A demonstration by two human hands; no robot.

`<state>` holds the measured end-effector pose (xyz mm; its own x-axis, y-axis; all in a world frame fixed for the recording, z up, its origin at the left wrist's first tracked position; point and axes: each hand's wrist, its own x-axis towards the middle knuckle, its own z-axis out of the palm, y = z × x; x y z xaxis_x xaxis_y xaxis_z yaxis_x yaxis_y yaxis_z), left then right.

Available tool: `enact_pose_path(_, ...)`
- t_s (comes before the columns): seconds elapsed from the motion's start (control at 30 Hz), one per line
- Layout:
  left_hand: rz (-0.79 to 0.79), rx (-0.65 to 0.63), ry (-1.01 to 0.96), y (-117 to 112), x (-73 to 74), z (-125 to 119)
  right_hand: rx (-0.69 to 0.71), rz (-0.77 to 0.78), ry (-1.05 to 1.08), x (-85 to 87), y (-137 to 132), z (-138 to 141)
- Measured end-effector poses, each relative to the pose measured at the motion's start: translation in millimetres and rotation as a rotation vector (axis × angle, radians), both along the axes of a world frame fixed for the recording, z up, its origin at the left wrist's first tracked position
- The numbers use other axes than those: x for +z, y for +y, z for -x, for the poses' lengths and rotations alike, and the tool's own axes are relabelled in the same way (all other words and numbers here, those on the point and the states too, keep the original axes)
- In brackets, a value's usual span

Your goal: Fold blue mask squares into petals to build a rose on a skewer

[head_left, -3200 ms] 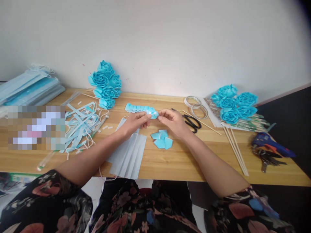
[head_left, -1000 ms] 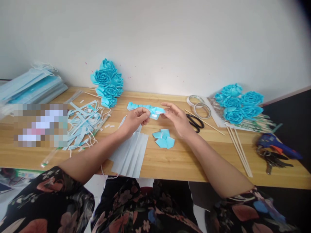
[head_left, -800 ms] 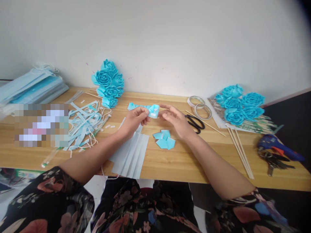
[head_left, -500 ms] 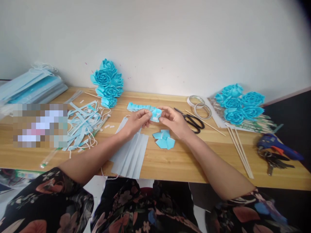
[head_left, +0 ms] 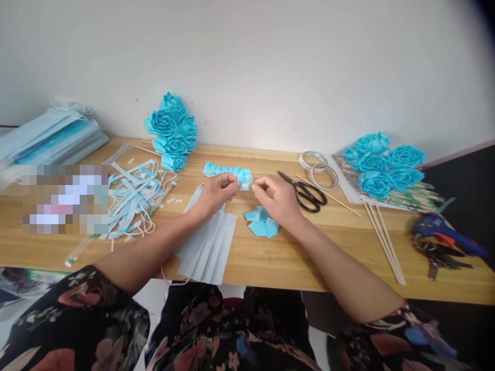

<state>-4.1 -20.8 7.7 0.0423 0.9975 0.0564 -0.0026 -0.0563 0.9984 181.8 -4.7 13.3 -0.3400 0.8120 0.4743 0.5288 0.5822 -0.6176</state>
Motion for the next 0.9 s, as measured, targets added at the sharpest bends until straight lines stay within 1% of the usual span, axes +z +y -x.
enact_pose_path(0.1, -0.013, -0.047, 0.008, -1.2, 0.0, -0.8, 0.017, -0.082, -0.130, -1.9, -0.9, 1.9)
enact_pose_path(0.2, -0.020, -0.095, 0.012, -2.0, 0.2, -1.4, 0.023, -0.089, -0.172, -4.9, 1.3, 1.9)
enact_pose_path(0.33, -0.026, -0.109, 0.022, -2.4, 0.5, -1.3, 0.047, -0.072, -0.175, -5.5, 2.2, 1.8)
enact_pose_path(0.53, -0.061, -0.104, 0.104, -4.0, 1.9, -1.1, 0.059, -0.067, -0.170, -4.7, -0.1, 2.9)
enact_pose_path(0.7, -0.061, -0.120, 0.095, -3.8, 1.1, -0.2, 0.091, -0.071, -0.145, -4.5, -0.2, 3.5)
enact_pose_path(0.9, -0.041, -0.137, 0.050, -2.7, 0.8, -0.6, 0.096, -0.043, -0.129, -5.4, 0.5, 2.9)
